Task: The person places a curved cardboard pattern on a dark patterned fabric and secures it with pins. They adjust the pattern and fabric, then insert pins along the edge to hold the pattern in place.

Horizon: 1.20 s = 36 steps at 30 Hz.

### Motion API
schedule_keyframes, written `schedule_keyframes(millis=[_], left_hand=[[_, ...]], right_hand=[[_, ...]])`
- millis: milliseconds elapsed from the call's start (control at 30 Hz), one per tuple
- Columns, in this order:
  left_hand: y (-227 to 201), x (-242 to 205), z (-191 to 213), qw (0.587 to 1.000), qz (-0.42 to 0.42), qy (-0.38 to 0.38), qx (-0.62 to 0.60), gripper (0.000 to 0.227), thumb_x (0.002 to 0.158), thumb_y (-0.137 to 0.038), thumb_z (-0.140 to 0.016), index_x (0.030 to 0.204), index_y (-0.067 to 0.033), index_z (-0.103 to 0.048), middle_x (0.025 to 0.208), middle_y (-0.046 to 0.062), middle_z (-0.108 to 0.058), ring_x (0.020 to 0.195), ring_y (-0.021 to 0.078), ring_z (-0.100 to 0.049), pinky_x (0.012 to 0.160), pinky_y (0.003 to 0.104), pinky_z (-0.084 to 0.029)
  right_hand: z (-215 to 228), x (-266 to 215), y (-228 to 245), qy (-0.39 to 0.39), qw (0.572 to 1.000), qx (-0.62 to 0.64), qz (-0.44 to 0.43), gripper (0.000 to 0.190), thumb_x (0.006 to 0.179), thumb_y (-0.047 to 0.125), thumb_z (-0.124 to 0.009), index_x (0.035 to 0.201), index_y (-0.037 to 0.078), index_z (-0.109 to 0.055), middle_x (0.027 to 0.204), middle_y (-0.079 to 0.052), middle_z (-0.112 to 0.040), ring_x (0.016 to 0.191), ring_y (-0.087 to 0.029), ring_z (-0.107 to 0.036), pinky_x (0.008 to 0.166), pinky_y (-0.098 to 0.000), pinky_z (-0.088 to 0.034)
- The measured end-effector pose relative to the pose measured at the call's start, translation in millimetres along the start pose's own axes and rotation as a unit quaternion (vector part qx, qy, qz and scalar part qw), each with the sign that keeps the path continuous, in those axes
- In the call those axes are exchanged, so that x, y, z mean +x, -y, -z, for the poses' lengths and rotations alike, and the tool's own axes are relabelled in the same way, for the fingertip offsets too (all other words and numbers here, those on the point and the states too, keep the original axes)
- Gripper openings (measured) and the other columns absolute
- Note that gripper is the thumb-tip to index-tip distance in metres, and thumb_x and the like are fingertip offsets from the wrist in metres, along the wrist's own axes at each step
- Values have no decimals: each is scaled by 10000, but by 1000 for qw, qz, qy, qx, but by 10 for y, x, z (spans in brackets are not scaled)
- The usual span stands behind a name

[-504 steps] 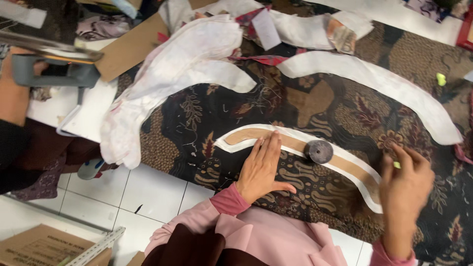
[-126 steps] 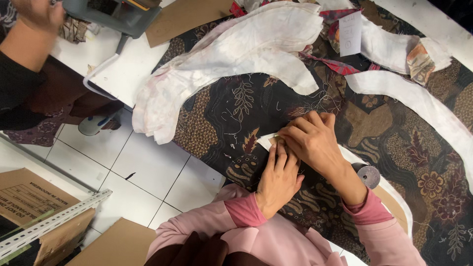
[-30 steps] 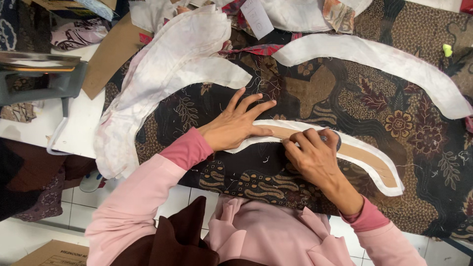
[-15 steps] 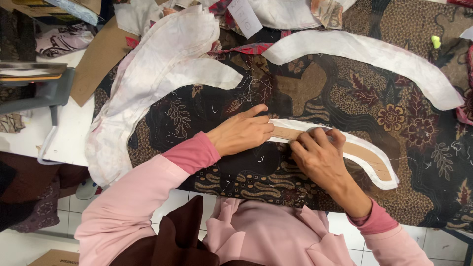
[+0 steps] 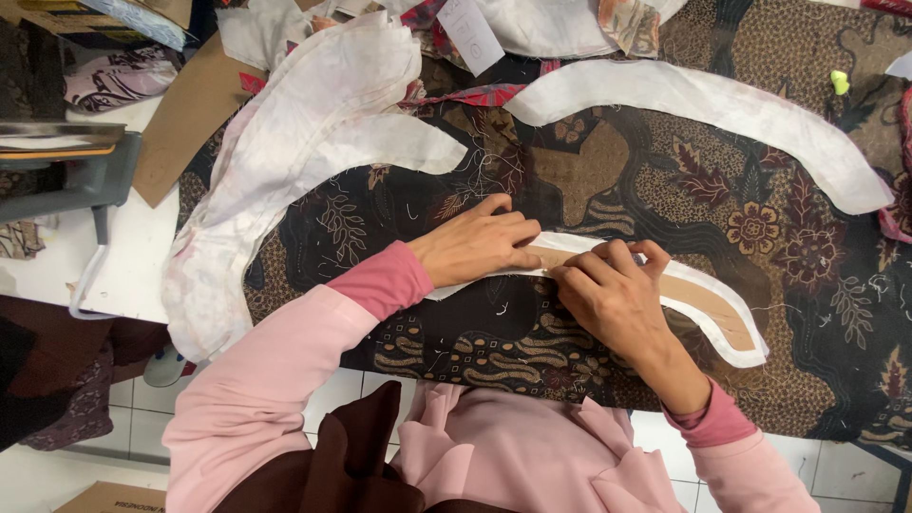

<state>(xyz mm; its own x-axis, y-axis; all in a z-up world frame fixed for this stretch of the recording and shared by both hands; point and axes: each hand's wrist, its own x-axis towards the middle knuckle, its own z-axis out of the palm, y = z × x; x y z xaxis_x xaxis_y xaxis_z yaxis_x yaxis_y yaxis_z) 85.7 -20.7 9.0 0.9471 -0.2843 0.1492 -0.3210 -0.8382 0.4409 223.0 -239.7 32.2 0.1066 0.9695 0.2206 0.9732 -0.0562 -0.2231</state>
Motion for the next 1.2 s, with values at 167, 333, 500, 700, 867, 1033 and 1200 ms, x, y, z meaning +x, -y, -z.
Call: schedule_keyframes(millis=[167,333,500,700,867,1033,1200], left_hand=[[61,41,29,996,39,38,-66,415,931,-69,-546,1171,-329,-763,1070,49,-584,1040,221,-577,1070,437,-354],[67,68,80,992,71,23,-105,403,927,-93,-573,1125,-365,-795,1084,39,-578,1062,271,-511,1037,418,-349],[70,88,121,990,67,43,-113,333,940,-154,-596,1100,-362,-801,1048,33,-568,1049,218,-534,1062,442,-320],[61,99,119,993,61,33,-96,370,933,-131,-586,1115,-368,-805,1072,28,-574,1057,222,-530,1061,435,-330],[-12,89,46,999,23,23,-24,310,899,-113,-591,1117,-212,-789,1112,33,-608,1097,223,-548,1050,414,-356],[-424,65,-113,995,37,-51,76,446,951,-118,-564,1356,32,-674,1106,61,-631,1034,206,-576,1097,418,-411],[-878,53,-195,977,131,-2,170,492,936,-251,-573,1334,39,-588,1289,170,-613,1217,315,-572,1114,402,-411]], right_hand=[[-38,6,8,-12,1000,6,12,218,822,224,-822,1015,193,-726,977,79,-686,978,-158,-590,970,-476,-287],[-13,17,17,-15,1000,6,2,203,813,219,-820,982,191,-713,981,76,-692,972,-166,-594,966,-477,-290],[-97,68,112,-36,999,10,22,229,837,225,-816,1047,182,-733,974,87,-679,979,-151,-592,967,-460,-284],[-13,-27,65,-14,999,-40,23,213,822,235,-800,1009,178,-714,984,66,-666,999,-161,-585,981,-458,-277],[75,-52,61,3,997,-76,23,193,811,232,-797,971,178,-704,970,43,-654,989,-175,-575,974,-454,-278],[354,-6,-223,-12,994,30,-107,125,847,245,-797,949,197,-743,931,45,-644,984,-203,-537,981,-457,-269],[268,192,-384,30,995,64,-73,140,805,261,-790,927,201,-759,921,47,-664,1001,-201,-541,976,-491,-296]])
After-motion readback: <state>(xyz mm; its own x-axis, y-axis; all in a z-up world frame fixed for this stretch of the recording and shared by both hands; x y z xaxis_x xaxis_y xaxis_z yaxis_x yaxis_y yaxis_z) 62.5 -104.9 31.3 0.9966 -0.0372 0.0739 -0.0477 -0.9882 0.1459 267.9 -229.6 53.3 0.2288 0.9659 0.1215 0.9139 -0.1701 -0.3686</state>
